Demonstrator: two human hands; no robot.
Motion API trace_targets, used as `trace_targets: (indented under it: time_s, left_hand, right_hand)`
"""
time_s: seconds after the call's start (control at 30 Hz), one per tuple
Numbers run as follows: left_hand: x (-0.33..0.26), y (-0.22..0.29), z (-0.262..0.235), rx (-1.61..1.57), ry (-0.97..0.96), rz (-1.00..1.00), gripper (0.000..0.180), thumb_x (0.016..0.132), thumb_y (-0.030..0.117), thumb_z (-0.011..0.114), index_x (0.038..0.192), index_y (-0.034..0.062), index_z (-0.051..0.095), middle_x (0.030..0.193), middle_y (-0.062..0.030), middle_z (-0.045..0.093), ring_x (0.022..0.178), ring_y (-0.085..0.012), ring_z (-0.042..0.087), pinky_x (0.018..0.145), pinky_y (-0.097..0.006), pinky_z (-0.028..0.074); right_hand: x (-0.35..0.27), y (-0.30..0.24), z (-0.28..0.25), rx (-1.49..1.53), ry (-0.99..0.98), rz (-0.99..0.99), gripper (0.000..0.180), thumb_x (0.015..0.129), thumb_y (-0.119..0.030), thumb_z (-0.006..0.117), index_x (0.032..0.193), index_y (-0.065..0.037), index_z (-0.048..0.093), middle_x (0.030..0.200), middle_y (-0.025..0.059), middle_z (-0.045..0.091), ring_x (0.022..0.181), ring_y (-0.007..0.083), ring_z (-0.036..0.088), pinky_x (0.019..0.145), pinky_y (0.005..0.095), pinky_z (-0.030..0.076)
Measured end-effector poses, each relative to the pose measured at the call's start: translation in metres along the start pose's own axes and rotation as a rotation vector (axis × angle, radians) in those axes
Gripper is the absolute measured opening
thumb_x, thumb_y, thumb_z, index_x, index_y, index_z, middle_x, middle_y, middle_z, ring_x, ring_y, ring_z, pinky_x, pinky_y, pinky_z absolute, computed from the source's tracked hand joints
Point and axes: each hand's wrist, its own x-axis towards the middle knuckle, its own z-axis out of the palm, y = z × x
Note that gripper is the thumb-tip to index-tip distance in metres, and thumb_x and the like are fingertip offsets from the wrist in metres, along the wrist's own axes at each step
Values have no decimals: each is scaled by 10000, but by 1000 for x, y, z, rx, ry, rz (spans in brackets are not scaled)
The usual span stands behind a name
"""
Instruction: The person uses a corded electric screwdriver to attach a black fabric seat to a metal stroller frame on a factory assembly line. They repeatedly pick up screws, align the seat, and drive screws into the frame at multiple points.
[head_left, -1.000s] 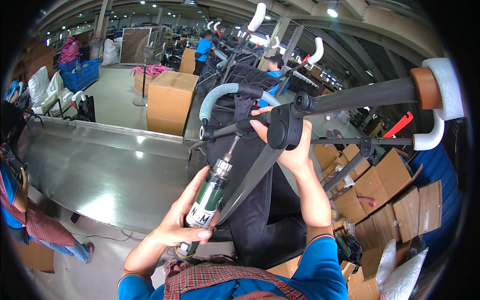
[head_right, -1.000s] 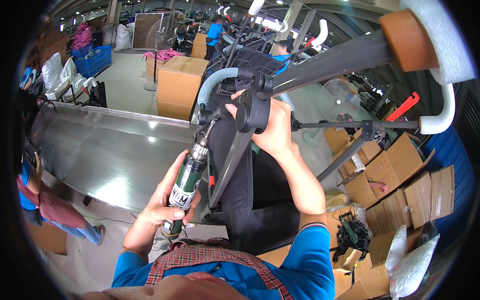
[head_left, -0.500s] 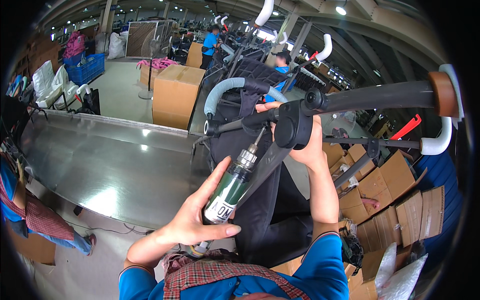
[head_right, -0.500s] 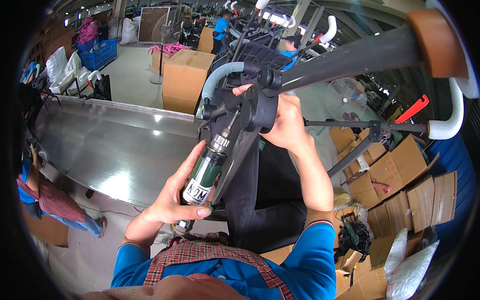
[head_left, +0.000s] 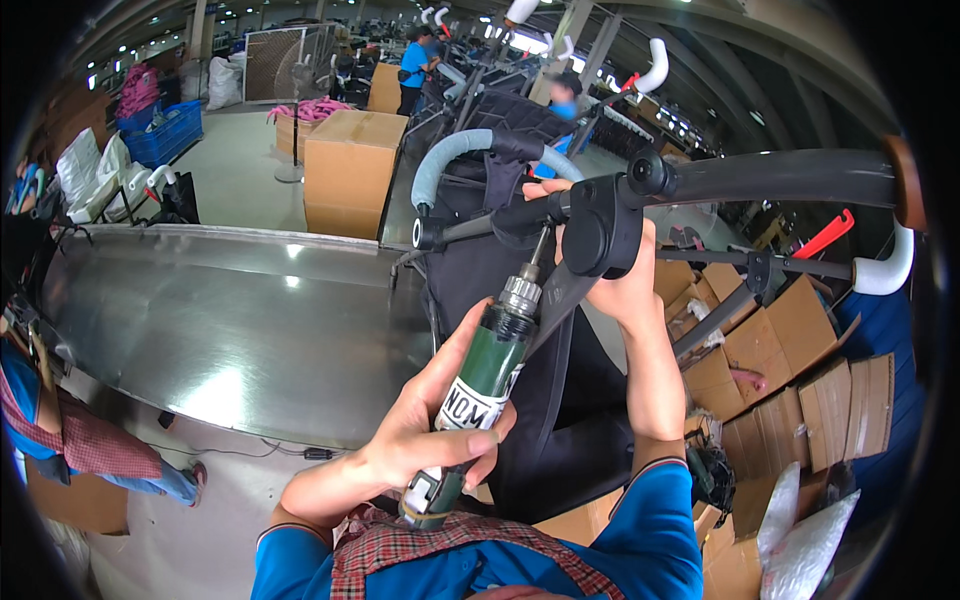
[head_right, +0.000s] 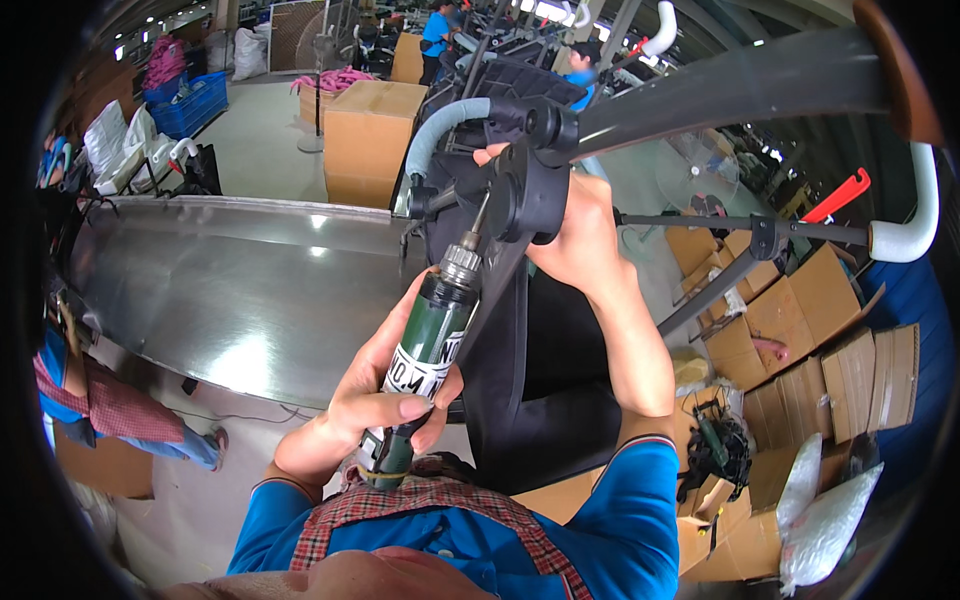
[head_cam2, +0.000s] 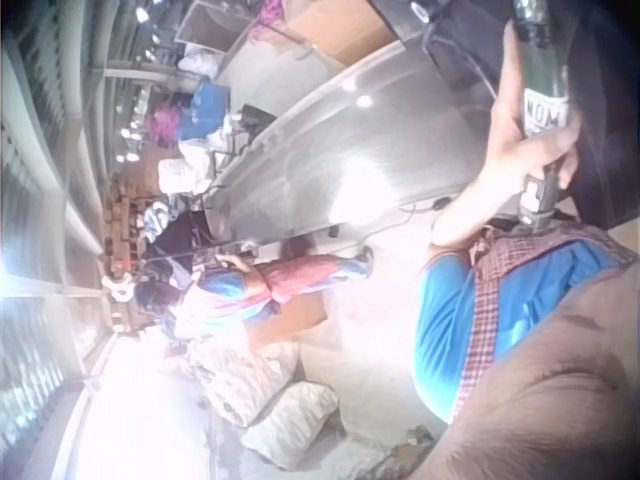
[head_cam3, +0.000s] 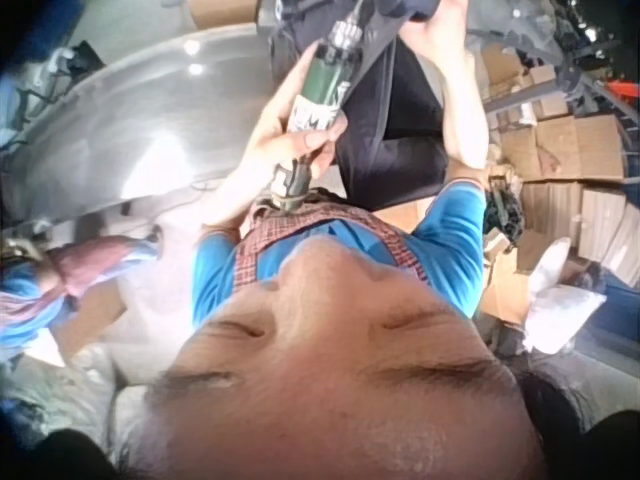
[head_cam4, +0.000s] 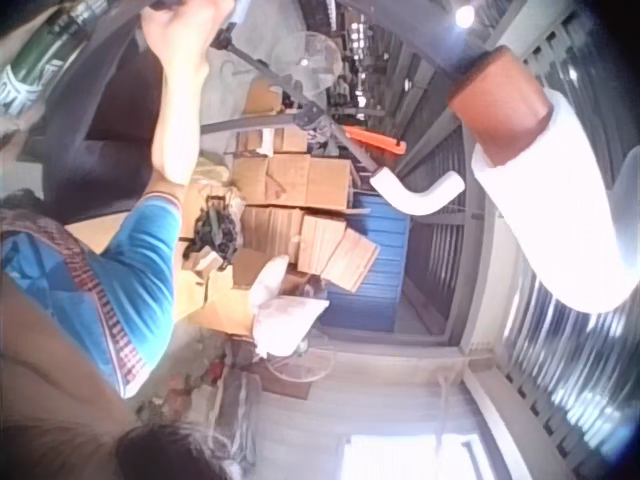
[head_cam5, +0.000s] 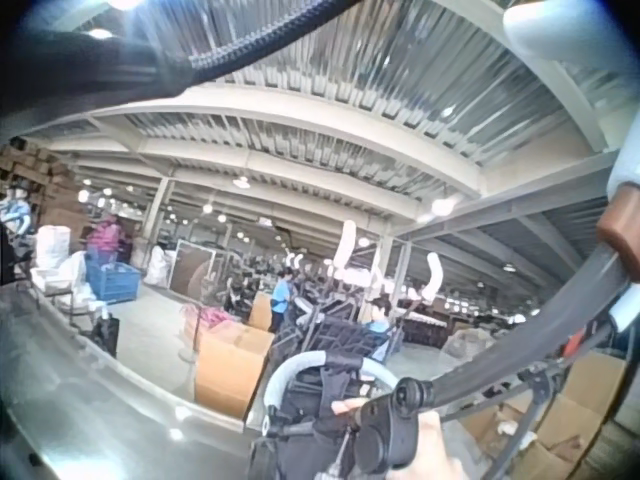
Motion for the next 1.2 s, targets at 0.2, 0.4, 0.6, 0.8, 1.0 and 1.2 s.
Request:
trace_targets:
  time_s: [0.2,0.4,0.6,0.8,1.0,1.2]
  left_hand:
    - [-26,4,-48,-127,-52,-75,1287,706,81,796,1603,315,-96,912,-231,533,547,-256,611,472,-324,499]
    - [-81,-17,-55,-213,-55,-187,1389,561,-18,859,1615,249,-5,966,-299,582,569,-257,612,486,-339,498]
    - [-55,-76,-38,36,-140,-476,1284,694,29,841,1612,101,-55,993,-184,616,652,-166,617,572,-299,515]
    - [-46,-117,-25,-69,-98,-373,1301,659,-46,778,1614,171,-79,951,-200,586,594,-175,620,506,-279,518]
    - [-51,-133,-12,5,-18,-311,1315,635,-16,792,1618,196,-56,926,-198,590,582,-196,641,521,-296,545]
    - [-54,-134,1,360,-29,-308,1207,752,82,810,1624,178,-18,992,-165,614,663,-162,620,584,-271,529]
  right_hand:
    - [-25,-11,-28,-144,-69,130,452,821,-103,757,1249,-24,633,1161,146,720,1020,295,721,898,369,559]
    - [-133,-10,-99,-175,-149,554,286,922,-37,690,1196,32,642,1090,111,735,1074,188,699,918,307,537]
    - [-342,17,-161,178,31,1138,123,981,-5,563,1050,29,659,908,39,705,847,106,656,813,273,542]
    - [-493,-1,-159,-331,-562,1374,168,851,-134,686,991,-58,740,935,131,750,862,258,723,804,340,560]
    - [-578,0,-120,-543,-399,1382,187,833,-175,727,950,-29,710,891,164,723,838,329,708,764,402,560]
    - [-696,28,-110,-640,-239,1169,337,948,-384,636,980,-54,697,808,198,694,709,374,669,608,486,518]
